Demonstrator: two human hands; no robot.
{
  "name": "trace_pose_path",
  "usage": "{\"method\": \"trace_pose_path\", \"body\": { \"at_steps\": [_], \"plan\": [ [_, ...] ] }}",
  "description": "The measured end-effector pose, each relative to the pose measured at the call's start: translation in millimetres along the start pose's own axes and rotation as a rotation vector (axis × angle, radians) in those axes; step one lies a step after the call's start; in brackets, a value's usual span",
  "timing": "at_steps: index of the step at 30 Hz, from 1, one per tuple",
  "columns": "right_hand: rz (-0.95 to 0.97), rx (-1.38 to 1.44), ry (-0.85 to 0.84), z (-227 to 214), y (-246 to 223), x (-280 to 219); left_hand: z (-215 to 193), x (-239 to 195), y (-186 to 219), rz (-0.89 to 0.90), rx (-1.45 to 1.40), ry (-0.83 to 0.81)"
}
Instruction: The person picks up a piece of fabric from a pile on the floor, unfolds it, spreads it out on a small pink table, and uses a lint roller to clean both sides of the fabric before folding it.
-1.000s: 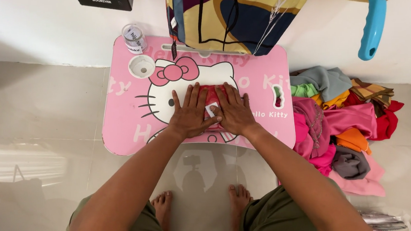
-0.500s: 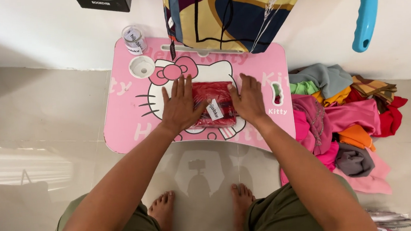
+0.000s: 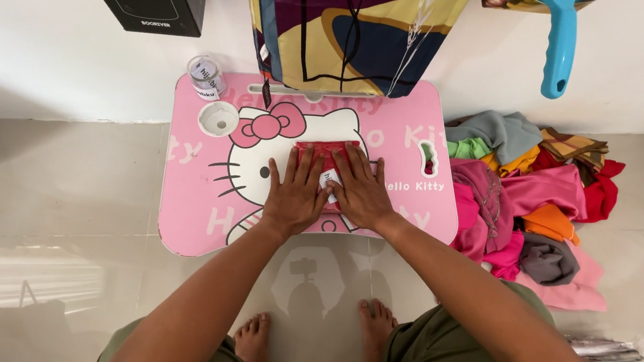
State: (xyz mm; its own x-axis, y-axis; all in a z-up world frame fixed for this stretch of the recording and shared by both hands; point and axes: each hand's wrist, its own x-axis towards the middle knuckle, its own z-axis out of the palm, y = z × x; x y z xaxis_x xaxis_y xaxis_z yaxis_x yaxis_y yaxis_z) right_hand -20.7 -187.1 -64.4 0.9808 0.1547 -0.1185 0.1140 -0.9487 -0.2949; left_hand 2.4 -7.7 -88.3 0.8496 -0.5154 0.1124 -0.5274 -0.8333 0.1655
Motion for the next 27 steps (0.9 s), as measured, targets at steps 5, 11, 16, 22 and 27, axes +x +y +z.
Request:
{"method": "trace_pose_path", "body": {
  "at_steps": [5,11,16,22,27],
  "plan": [
    [0.012,-0.034,-0.007,1.4,-1.0,0.2,6.5,1.0,-0.9,-0.001,0.037,-0.01],
    [0.037,-0.017,-0.058,2.6,1.6,3.5,7.2,5.6,-2.6,-0.02,0.057,-0.099],
    [0.056,-0.038,-0.081,-2.3,-2.4,3.4,-1.3,7.7,-0.7,-0.036,0.056,-0.178],
    [0.066,-0.046,-0.095,-5.9,-5.9,4.0,-10.3,9.4,1.0,-0.045,0.047,-0.259],
    [0.066,0.09,-0.017,-6.3,-9.5,2.0,-18.3,9.1,1.3,-0.061,-0.055,-0.24]
  ]
}}
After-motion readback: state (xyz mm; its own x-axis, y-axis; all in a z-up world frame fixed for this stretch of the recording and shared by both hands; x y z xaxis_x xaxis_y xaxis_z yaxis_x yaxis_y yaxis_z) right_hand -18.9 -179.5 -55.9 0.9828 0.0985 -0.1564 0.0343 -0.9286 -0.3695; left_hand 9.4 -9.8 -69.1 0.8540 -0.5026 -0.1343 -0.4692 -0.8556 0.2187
